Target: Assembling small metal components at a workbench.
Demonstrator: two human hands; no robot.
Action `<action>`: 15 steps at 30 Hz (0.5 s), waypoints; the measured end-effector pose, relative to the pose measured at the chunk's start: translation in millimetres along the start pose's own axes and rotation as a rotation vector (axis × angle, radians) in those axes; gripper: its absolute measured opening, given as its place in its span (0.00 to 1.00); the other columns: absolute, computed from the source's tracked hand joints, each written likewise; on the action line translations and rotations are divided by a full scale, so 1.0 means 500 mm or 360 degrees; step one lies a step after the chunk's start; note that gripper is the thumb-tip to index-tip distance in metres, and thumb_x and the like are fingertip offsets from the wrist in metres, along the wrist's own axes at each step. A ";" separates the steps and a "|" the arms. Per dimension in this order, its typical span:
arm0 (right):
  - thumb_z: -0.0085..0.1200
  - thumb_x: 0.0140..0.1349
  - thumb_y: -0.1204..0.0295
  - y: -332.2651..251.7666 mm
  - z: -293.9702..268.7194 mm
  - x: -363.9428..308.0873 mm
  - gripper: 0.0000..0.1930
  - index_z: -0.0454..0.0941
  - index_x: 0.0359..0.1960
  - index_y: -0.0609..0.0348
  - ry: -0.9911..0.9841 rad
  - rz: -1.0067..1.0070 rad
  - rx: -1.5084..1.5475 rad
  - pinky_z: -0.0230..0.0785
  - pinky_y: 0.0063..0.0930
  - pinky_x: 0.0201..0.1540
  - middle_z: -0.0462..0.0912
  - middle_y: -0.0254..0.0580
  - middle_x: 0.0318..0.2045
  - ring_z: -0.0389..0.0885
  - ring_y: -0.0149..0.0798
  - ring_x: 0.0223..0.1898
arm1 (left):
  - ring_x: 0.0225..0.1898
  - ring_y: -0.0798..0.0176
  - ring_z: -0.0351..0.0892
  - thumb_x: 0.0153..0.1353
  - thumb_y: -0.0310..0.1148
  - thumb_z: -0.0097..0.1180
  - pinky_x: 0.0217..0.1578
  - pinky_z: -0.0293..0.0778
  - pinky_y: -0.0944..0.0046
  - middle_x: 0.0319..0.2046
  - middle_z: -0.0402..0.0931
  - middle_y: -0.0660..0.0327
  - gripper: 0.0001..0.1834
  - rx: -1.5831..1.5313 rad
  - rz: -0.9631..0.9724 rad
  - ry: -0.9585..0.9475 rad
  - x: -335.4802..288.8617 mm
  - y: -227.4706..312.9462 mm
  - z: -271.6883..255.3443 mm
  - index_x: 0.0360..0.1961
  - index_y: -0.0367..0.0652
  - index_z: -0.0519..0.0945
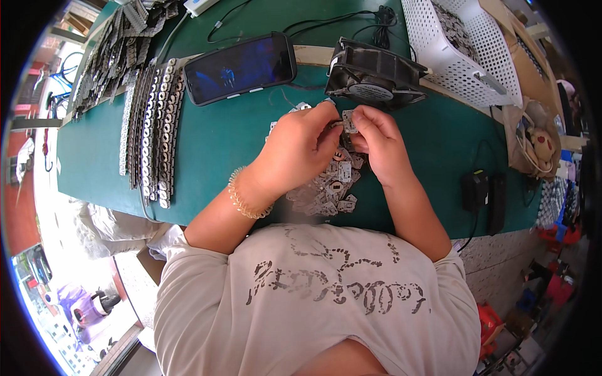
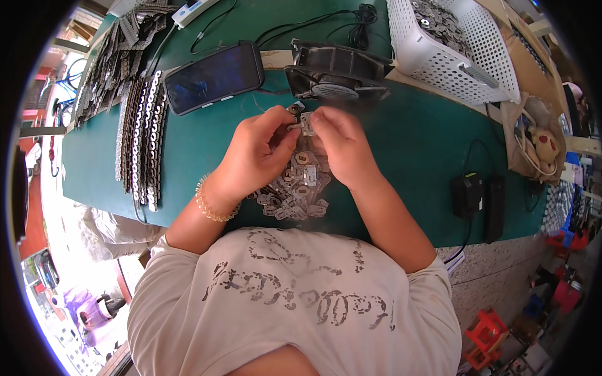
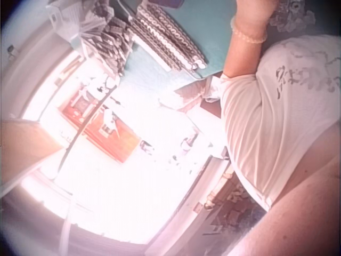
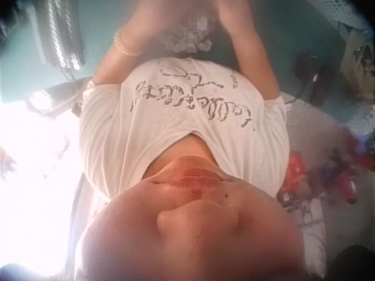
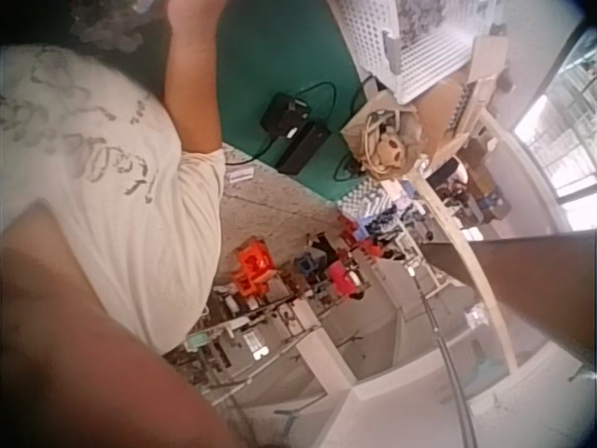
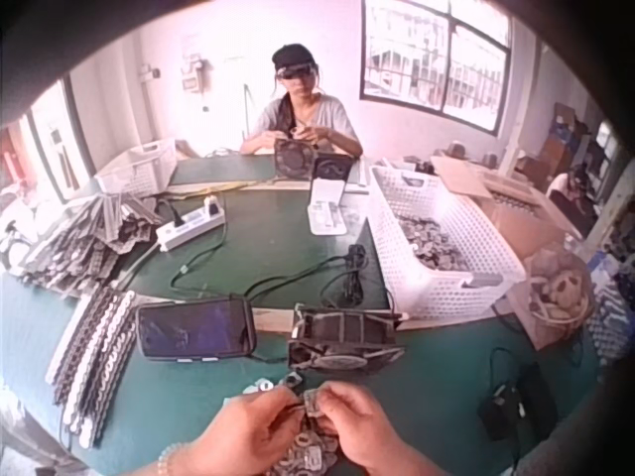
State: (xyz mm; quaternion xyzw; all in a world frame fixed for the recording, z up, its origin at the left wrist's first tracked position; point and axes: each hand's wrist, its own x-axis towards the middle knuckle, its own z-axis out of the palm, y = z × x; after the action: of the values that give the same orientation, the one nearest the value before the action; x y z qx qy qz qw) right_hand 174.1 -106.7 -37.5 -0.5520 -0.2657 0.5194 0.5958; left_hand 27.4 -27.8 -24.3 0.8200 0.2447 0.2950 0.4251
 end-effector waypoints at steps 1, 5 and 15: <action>0.48 0.68 0.68 0.003 -0.005 0.003 0.09 0.74 0.33 0.61 -0.0081 0.0017 0.0072 0.56 0.16 0.26 0.70 0.24 0.24 0.64 0.18 0.25 | 0.20 0.51 0.71 0.55 0.22 0.56 0.22 0.67 0.59 0.20 0.72 0.50 0.06 -0.0003 -0.0017 -0.0001 0.001 0.003 0.000 0.30 0.36 0.71; 0.49 0.67 0.68 0.014 -0.022 0.017 0.09 0.75 0.34 0.61 -0.0286 0.0046 0.0258 0.50 0.17 0.22 0.68 0.23 0.22 0.60 0.18 0.21 | 0.22 0.45 0.75 0.54 0.22 0.56 0.22 0.69 0.56 0.21 0.74 0.47 0.06 -0.0002 -0.0049 -0.0015 0.002 0.003 -0.003 0.30 0.36 0.71; 0.49 0.67 0.68 0.024 -0.019 0.018 0.09 0.75 0.34 0.61 -0.0289 0.0013 0.0319 0.47 0.17 0.21 0.65 0.22 0.20 0.57 0.18 0.19 | 0.19 0.62 0.64 0.59 0.20 0.55 0.22 0.64 0.64 0.18 0.68 0.56 0.05 -0.0057 -0.0002 -0.0040 0.004 -0.007 -0.008 0.32 0.35 0.71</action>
State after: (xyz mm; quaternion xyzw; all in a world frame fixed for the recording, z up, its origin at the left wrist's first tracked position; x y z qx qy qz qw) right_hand 181.6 -104.1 -53.5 -0.4415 -0.2631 0.5936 0.6193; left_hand 25.5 -22.3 -24.9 0.8156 0.2346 0.2888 0.4431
